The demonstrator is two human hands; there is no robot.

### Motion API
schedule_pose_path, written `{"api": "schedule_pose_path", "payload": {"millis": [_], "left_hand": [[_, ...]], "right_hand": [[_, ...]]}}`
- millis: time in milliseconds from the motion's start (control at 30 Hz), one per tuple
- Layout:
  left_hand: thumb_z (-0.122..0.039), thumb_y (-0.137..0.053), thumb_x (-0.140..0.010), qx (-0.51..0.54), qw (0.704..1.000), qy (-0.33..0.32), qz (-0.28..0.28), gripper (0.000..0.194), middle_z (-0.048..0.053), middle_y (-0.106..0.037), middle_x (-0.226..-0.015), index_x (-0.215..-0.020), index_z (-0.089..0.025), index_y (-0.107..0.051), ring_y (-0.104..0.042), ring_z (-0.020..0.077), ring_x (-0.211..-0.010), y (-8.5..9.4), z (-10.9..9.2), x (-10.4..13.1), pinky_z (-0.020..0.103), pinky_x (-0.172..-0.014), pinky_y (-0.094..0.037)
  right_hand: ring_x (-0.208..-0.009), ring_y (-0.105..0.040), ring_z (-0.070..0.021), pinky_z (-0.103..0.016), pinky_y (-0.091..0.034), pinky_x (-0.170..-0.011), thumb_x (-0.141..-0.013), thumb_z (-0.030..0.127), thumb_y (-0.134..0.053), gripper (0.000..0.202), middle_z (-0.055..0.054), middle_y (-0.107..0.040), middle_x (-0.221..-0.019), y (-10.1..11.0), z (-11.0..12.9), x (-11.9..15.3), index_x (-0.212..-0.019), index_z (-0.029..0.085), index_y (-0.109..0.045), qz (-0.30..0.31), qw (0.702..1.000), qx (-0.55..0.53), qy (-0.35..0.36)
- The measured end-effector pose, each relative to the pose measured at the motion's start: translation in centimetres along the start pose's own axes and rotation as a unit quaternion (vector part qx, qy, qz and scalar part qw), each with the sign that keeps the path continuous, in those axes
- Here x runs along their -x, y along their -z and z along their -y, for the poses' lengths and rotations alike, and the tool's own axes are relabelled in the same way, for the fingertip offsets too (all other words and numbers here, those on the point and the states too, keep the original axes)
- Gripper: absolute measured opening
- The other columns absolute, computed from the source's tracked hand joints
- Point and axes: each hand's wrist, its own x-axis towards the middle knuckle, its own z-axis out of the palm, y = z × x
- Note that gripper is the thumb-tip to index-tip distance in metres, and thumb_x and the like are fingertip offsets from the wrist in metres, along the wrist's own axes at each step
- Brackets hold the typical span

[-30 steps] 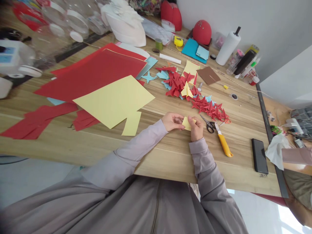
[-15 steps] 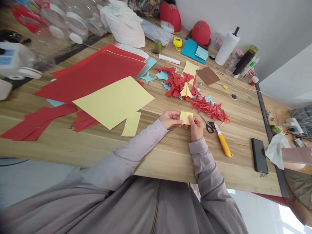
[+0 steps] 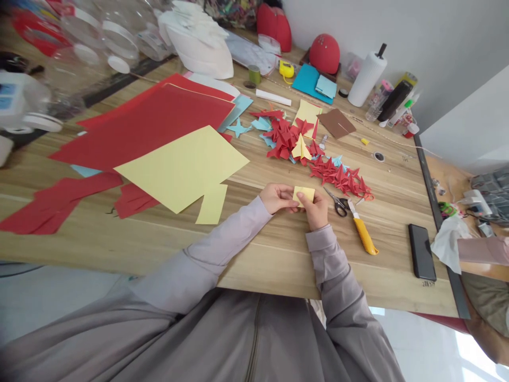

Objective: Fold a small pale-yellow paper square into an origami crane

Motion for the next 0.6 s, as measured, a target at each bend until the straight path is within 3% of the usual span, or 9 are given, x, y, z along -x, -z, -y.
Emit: {"api": "schedule_pose_path", "payload": {"millis": [133,300,433,600], "left_hand": [[-0.015,-0.082,-0.043,-0.041,0.999,0.001,0.032,0.04,0.002,-0.063,-0.048,-0.078,-0.006,-0.064,-0.06,0.014,-0.045,0.0,0.3,0.1,0.024,-0.046,-0.051],[-0.017,-0.082,-0.04,-0.052,0.998,0.006,0.043,0.046,0.002,-0.062,-0.048,-0.08,-0.006,-0.062,-0.06,0.0145,-0.044,0.1,0.4,0.1,0.025,-0.045,-0.05],[-0.019,-0.083,-0.037,-0.041,0.999,-0.024,0.007,0.053,-0.001,-0.062,-0.05,-0.084,-0.008,-0.06,-0.059,0.0136,-0.045,0.0,1.0,-0.3,0.025,-0.049,-0.05],[-0.026,-0.081,-0.043,-0.04,0.996,-0.06,-0.046,0.044,-0.001,-0.061,-0.051,-0.08,-0.009,-0.063,-0.056,0.0109,-0.046,-0.3,1.3,-0.5,0.025,-0.051,-0.048]], "right_hand": [[-0.043,-0.042,-0.0066,-0.021,-0.032,-0.04,-0.056,0.034,-0.076,0.029,0.006,-0.05,-0.05,0.2,-0.1,0.0,-0.058,0.017,-0.053,0.001,1.0,0.02,0.014],[-0.045,-0.042,-0.0069,-0.021,-0.032,-0.043,-0.058,0.034,-0.074,0.025,0.005,-0.051,-0.05,0.4,-0.3,-0.1,-0.058,0.016,-0.057,-0.003,0.999,0.022,0.026],[-0.047,-0.044,-0.008,-0.023,-0.035,-0.045,-0.06,0.036,-0.073,0.026,0.003,-0.053,-0.052,0.4,0.0,-0.1,-0.055,0.016,-0.058,0.012,0.999,0.02,0.033],[-0.047,-0.043,-0.008,-0.022,-0.034,-0.042,-0.061,0.038,-0.072,0.028,0.004,-0.052,-0.053,0.2,0.3,0.1,-0.053,0.017,-0.055,0.022,0.999,0.006,0.029]]}}
